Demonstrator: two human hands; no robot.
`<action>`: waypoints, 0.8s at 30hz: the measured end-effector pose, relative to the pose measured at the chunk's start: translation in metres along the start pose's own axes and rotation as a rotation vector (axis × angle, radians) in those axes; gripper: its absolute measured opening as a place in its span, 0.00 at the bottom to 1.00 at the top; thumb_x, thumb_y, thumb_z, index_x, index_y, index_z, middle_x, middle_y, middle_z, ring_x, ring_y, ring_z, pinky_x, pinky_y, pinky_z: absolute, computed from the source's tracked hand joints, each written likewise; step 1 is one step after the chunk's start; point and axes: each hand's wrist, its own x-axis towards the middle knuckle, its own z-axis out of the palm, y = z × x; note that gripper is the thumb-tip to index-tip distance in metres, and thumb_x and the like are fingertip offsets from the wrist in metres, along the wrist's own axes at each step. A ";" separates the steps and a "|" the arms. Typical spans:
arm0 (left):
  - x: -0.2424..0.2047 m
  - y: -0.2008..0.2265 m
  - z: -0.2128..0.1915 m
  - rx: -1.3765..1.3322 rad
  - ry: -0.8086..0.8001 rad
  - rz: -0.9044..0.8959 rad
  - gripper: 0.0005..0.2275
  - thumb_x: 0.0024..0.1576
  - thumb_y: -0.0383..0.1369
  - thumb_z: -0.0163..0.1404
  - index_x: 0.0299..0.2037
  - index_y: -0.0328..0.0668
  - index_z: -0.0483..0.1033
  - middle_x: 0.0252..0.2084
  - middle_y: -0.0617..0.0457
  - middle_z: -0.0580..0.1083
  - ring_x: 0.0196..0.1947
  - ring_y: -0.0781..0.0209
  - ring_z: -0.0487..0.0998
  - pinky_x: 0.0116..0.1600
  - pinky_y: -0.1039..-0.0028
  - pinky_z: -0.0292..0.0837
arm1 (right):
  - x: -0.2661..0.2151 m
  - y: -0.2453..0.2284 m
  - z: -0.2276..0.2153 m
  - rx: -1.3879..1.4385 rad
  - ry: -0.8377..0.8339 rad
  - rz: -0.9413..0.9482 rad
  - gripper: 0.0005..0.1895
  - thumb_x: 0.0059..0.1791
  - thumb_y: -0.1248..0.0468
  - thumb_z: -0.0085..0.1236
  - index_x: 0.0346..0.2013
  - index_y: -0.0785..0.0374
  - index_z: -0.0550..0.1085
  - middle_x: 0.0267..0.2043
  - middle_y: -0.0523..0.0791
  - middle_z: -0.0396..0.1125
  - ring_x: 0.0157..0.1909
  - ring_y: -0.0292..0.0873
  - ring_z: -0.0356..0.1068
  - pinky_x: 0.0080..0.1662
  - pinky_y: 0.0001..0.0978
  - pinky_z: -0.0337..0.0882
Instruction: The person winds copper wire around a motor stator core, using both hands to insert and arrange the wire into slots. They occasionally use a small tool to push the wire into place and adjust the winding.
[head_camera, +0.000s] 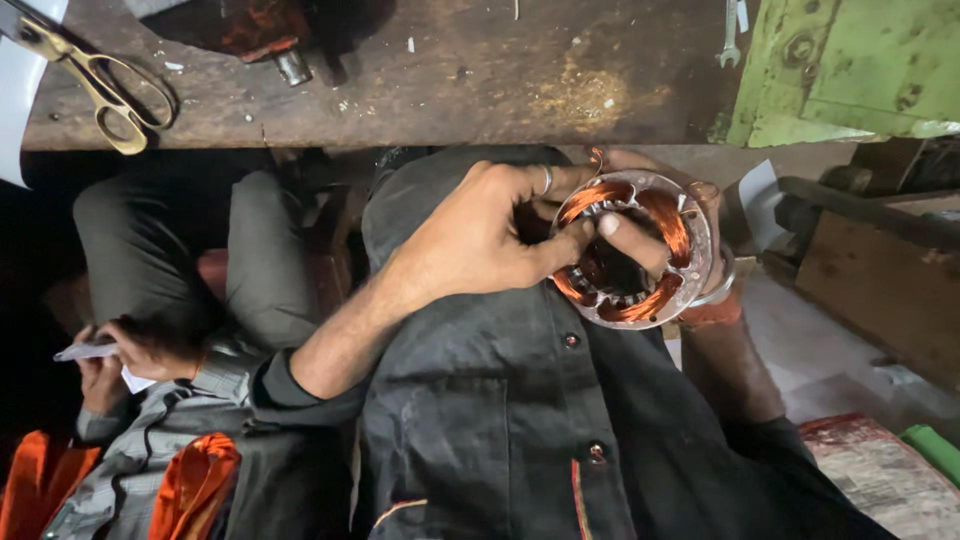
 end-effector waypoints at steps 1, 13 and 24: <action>0.000 0.000 0.000 -0.006 0.000 0.014 0.19 0.56 0.30 0.57 0.57 0.34 0.76 0.36 0.46 0.84 0.33 0.66 0.87 0.38 0.77 0.83 | 0.000 0.001 -0.001 0.021 -0.004 0.002 0.28 0.50 0.71 0.62 0.65 0.70 0.68 0.53 0.48 0.73 0.55 0.39 0.73 0.59 0.34 0.74; -0.005 -0.010 0.000 -0.002 -0.014 0.070 0.20 0.57 0.30 0.55 0.60 0.32 0.74 0.36 0.44 0.83 0.35 0.63 0.88 0.40 0.76 0.84 | -0.001 0.006 -0.002 -0.008 -0.031 -0.007 0.29 0.51 0.71 0.62 0.66 0.70 0.67 0.53 0.48 0.73 0.54 0.40 0.73 0.58 0.34 0.75; -0.007 -0.013 0.001 0.035 -0.008 0.086 0.21 0.56 0.31 0.56 0.60 0.31 0.74 0.36 0.44 0.83 0.35 0.63 0.88 0.41 0.76 0.84 | -0.001 0.006 -0.001 -0.038 0.003 -0.004 0.28 0.50 0.71 0.63 0.64 0.71 0.69 0.52 0.48 0.74 0.54 0.40 0.74 0.58 0.34 0.75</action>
